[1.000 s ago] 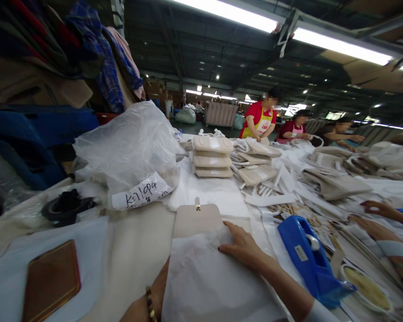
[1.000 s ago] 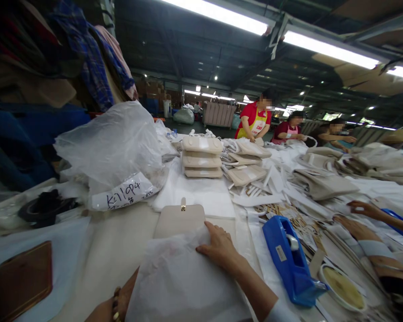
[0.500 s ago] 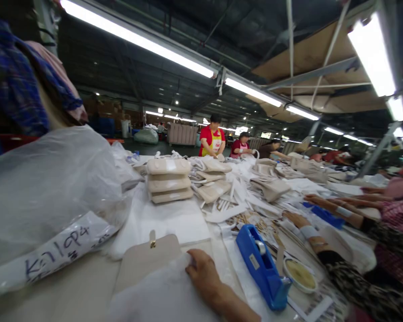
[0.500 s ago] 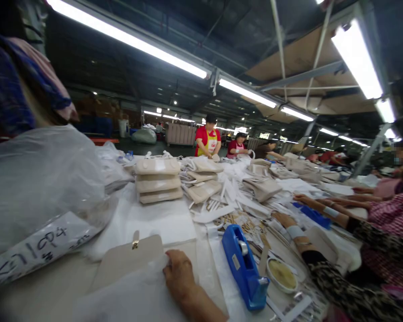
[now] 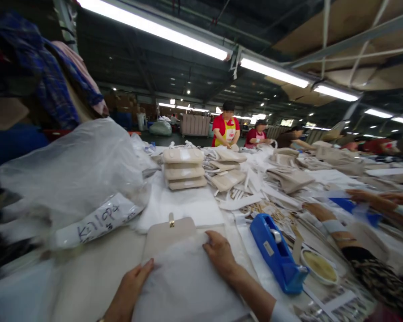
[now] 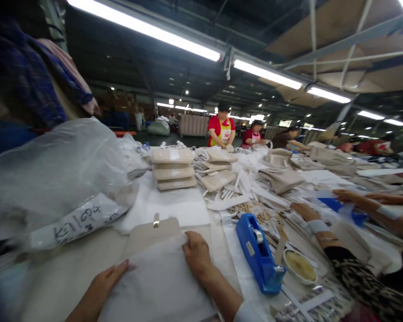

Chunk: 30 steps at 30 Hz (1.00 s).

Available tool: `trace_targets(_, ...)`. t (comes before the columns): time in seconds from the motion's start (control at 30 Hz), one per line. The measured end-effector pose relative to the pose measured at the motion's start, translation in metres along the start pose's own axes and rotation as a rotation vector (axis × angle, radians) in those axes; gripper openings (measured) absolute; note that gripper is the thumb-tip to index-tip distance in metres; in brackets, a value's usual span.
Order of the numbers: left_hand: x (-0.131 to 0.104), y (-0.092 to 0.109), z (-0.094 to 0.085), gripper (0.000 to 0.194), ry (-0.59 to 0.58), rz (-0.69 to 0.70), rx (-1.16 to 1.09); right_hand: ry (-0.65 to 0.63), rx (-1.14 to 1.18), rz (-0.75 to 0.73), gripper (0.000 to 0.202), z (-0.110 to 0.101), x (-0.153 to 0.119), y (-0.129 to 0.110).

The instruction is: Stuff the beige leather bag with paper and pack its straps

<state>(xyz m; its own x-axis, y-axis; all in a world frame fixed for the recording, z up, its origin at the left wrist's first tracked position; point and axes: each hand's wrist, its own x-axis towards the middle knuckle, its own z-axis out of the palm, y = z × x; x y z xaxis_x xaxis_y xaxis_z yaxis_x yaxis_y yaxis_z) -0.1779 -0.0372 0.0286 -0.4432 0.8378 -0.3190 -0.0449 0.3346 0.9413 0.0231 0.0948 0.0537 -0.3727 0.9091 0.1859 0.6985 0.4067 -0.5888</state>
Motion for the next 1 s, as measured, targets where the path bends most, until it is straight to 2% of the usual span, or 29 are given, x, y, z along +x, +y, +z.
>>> trace_targets(0.03, -0.003, 0.004, 0.002, 0.045, -0.055, 0.004, -0.055, 0.001, -0.005, 0.008, 0.037, 0.0, 0.0, 0.001)
trace_targets(0.13, -0.004, 0.009, 0.007, 0.047, 0.009, 0.028, -0.075, -0.009, -0.023, 0.025, 0.036, 0.001, 0.002, 0.006)
trace_targets(0.3, -0.003, 0.001, 0.009, 0.045, 0.1, 0.092, -0.011, -0.031, -0.076, 0.044, 0.035, 0.0, 0.001, 0.007)
trace_targets(0.47, 0.003, -0.002, 0.005, 0.035, 0.199, 0.141, 0.187, -0.056, -0.109, 0.078, 0.038, 0.0, 0.001, 0.005)
trace_targets(0.7, 0.005, 0.006, 0.009, 0.015, 0.326, 0.214, 0.543, -0.063, -0.109, 0.094, 0.042, 0.004, 0.002, 0.008)
trace_targets(0.87, 0.0, 0.009, 0.014, 0.036, 0.339, 0.282, 0.754, -0.066, -0.108, 0.067, 0.042, 0.008, 0.007, 0.011)
trace_targets(1.0, -0.006, 0.011, 0.018, 0.045, 0.316, 0.341, 0.918, -0.066, -0.135, 0.039, 0.042, 0.011, 0.009, 0.012)
